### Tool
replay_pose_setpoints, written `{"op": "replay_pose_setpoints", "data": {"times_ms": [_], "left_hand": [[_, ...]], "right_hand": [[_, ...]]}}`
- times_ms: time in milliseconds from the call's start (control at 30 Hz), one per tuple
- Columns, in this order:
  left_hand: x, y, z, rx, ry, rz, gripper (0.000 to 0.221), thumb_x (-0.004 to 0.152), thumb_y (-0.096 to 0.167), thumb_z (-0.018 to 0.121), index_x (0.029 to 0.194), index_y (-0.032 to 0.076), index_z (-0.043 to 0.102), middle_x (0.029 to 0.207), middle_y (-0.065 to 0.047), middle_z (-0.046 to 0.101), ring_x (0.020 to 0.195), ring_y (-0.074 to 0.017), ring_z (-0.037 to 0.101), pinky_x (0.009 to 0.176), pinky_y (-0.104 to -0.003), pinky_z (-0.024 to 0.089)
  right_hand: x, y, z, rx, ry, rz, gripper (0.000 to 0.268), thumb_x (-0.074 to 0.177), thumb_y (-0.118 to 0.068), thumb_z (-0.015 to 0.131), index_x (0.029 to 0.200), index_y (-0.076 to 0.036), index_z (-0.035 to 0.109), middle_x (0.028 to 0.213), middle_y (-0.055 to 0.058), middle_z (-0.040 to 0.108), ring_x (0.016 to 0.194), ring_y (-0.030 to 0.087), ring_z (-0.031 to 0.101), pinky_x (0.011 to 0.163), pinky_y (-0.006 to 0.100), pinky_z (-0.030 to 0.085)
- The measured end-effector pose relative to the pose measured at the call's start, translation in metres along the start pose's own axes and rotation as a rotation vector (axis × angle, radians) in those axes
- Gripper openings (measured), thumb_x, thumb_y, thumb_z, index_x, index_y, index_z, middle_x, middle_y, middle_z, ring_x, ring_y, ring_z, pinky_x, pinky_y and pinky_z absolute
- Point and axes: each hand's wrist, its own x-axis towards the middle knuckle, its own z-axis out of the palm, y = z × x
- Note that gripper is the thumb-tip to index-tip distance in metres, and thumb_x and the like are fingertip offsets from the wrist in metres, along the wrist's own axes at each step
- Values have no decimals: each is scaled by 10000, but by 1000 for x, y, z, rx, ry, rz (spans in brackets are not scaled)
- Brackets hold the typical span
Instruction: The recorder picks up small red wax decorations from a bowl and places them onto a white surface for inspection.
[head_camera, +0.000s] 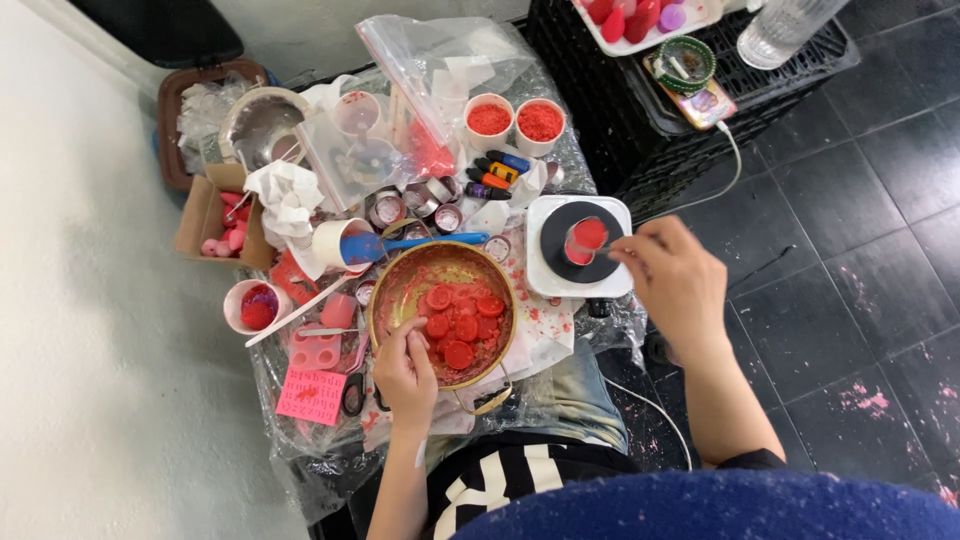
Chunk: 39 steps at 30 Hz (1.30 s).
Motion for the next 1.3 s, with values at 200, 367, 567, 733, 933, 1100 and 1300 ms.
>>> {"op": "replay_pose_setpoints", "data": {"times_ms": [200, 367, 567, 733, 933, 1100, 1300], "left_hand": [[-24, -33, -5, -492, 88, -140, 221, 1091, 97, 463, 1118, 15, 667, 679, 5, 525, 565, -60, 465, 518, -228, 364], [-23, -34, -16, -563, 156, -182, 236, 1114, 103, 418, 1128, 18, 638, 673, 19, 483, 541, -44, 407, 498, -214, 321], [-25, -36, -12, -580, 131, -162, 240, 1116, 110, 428, 1125, 6, 643, 677, 20, 465, 558, -42, 399, 521, -209, 312], [-29, -36, -10, -555, 152, -135, 245, 1117, 105, 417, 1116, 7, 642, 713, -2, 501, 565, -55, 411, 523, -218, 338], [-29, -41, -7, -577, 177, -116, 245, 1120, 109, 406, 1124, 10, 630, 704, 0, 500, 559, -55, 406, 521, -222, 334], [-27, -36, -10, -567, 147, -121, 252, 1125, 111, 398, 1123, 11, 629, 735, -8, 498, 574, -62, 413, 533, -226, 350], [-25, -38, -9, -552, 138, -121, 258, 1123, 114, 397, 1118, 16, 636, 722, -5, 496, 560, -55, 418, 523, -224, 359]], "right_hand": [[-13, -52, 46, 318, -197, -7, 89, 855, -220, 811, 909, -155, 782, 935, -3, 684, 656, 165, 681, 572, 315, 516], [-41, -90, 100, 712, -312, -6, 117, 873, -164, 789, 932, -69, 753, 916, 23, 673, 653, 131, 677, 590, 274, 532], [-44, -109, 130, 1077, -620, 471, 142, 954, -174, 711, 938, -40, 669, 631, 13, 629, 466, 69, 552, 444, 254, 415], [-44, -107, 142, 1049, -755, 575, 175, 976, -225, 684, 946, -53, 691, 542, -1, 561, 416, 69, 500, 416, 246, 362], [-47, -98, 163, 1165, -825, 615, 212, 999, -253, 665, 949, -47, 663, 543, -35, 522, 398, 67, 448, 404, 254, 299], [-49, -98, 171, 1298, -879, 753, 255, 1009, -307, 638, 992, -53, 647, 516, -26, 473, 380, 71, 373, 391, 258, 247], [-42, -100, 175, 1555, -905, 1037, 265, 1007, -303, 631, 1080, -49, 649, 833, -31, 600, 479, 57, 405, 409, 231, 264]]}}
